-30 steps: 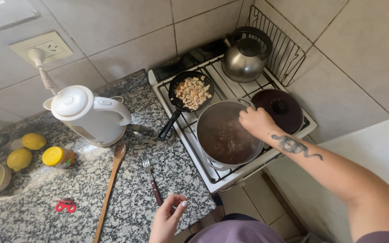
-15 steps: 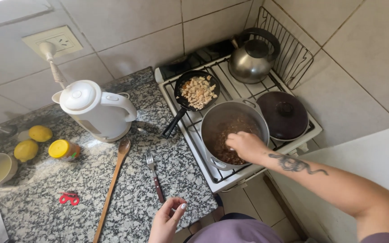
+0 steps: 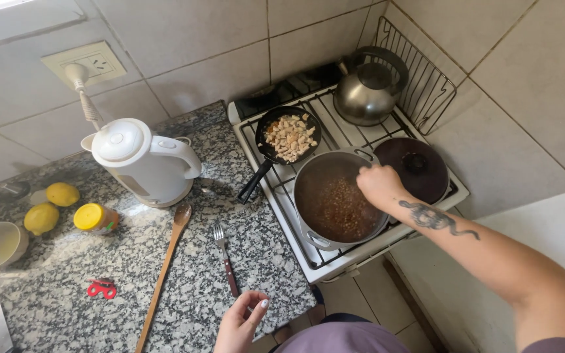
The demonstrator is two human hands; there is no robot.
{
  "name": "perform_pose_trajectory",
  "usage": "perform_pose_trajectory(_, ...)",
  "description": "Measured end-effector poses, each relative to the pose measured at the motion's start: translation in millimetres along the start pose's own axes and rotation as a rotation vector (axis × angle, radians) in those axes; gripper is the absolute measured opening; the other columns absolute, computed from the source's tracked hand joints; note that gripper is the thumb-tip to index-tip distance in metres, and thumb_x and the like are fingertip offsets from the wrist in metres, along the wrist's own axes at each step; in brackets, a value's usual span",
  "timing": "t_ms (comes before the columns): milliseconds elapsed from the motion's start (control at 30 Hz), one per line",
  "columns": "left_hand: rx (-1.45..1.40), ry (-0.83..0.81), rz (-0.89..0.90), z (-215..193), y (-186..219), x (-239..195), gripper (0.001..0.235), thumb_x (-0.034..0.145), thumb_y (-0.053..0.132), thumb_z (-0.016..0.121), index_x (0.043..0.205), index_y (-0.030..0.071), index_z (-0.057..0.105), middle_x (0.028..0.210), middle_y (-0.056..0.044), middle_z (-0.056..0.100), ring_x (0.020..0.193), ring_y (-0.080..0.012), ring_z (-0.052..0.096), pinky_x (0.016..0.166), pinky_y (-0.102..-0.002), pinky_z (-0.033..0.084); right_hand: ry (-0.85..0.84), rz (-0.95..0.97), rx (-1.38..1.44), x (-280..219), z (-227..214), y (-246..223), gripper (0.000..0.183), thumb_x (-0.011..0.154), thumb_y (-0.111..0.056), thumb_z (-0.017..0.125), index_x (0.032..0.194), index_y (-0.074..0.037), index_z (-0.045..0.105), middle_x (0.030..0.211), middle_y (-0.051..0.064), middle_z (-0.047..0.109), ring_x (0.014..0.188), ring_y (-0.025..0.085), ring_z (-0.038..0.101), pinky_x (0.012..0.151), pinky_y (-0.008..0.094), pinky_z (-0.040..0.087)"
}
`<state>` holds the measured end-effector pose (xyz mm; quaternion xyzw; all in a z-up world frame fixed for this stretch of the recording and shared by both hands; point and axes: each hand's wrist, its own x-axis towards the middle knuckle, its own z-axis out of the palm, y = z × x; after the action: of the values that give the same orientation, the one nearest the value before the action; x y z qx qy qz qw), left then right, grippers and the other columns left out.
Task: The person stirs diced chicken in a frying pan on a gas stove using a wooden spoon. They then open a pot lid to check the contents and stir a dark mixture inside. The person fills an electric kettle with water at the sink and later adds a spoonful of a yellow substance from a jar into a small bowl.
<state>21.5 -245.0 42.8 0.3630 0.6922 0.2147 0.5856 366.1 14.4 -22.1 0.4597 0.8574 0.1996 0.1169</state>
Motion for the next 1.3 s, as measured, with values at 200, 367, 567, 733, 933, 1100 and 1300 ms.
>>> perform_pose_trajectory(200,0.042,-0.022,-0.024,0.9,7.9,-0.6,0.018,0.089,0.032,0.060,0.096,0.018,0.068,0.076,0.005,0.056,0.057,-0.0085,0.037,0.059,-0.019,0.033,-0.592,0.082,0.299,-19.6,-103.7,-19.9,0.017,0.071,-0.002,0.052,0.085,-0.005,0.061,0.080,0.011,0.068,0.074,0.032,0.067,0.060,0.041,0.053)
perform_pose_trajectory(367,-0.005,-0.020,0.006,1.5,-5.8,5.0,0.015,0.088,0.028,0.062,0.095,0.017,0.069,0.071,0.004,0.054,0.056,-0.0089,0.037,0.057,-0.020,0.031,-0.388,-0.013,0.512,-2.8,-104.1,-50.3,0.014,0.080,-0.005,0.054,0.083,-0.008,0.067,0.081,0.006,0.063,0.072,0.024,0.065,0.061,0.037,0.055)
perform_pose_trajectory(567,-0.012,-0.026,-0.014,0.4,-0.2,3.0,0.015,0.089,0.028,0.061,0.095,0.016,0.068,0.070,0.003,0.052,0.059,-0.0098,0.038,0.060,-0.020,0.033,-0.033,-0.009,0.384,31.7,-71.3,-42.7,0.021,0.087,-0.001,0.044,0.072,-0.012,0.054,0.068,0.001,0.048,0.061,0.012,0.044,0.047,0.022,0.040)
perform_pose_trajectory(733,-0.017,-0.019,-0.004,1.0,0.6,1.8,0.015,0.089,0.028,0.061,0.094,0.015,0.068,0.071,0.003,0.052,0.059,-0.0100,0.038,0.059,-0.020,0.033,0.138,0.039,0.087,20.2,-44.2,-5.3,0.023,0.082,-0.034,0.064,0.090,-0.013,0.065,0.083,0.001,0.062,0.077,0.015,0.055,0.068,0.027,0.049)
perform_pose_trajectory(933,0.069,-0.023,-0.002,2.1,-0.2,3.3,0.016,0.088,0.031,0.061,0.096,0.020,0.068,0.078,0.006,0.059,0.058,-0.0086,0.040,0.060,-0.019,0.034,0.128,0.209,0.071,-3.2,-11.0,-10.1,0.017,0.073,-0.005,0.053,0.079,-0.016,0.062,0.086,0.000,0.060,0.085,0.023,0.055,0.066,0.036,0.042)
perform_pose_trajectory(1100,0.014,-0.043,0.004,0.0,-1.3,3.6,0.017,0.089,0.029,0.060,0.097,0.017,0.068,0.075,0.004,0.056,0.055,-0.0087,0.036,0.056,-0.020,0.030,-0.076,0.294,0.629,-22.4,-50.1,-25.0,0.022,0.089,-0.013,0.048,0.083,-0.014,0.069,0.083,-0.003,0.065,0.076,0.022,0.059,0.060,0.036,0.048)
perform_pose_trajectory(1300,0.092,-0.056,-0.043,1.0,7.6,5.9,0.016,0.089,0.032,0.059,0.096,0.019,0.067,0.075,0.005,0.054,0.058,-0.0093,0.037,0.061,-0.019,0.032,-0.369,0.215,0.736,-49.0,-91.3,-32.4,0.018,0.087,-0.018,0.054,0.092,-0.014,0.071,0.099,-0.001,0.066,0.097,0.020,0.057,0.080,0.038,0.048)
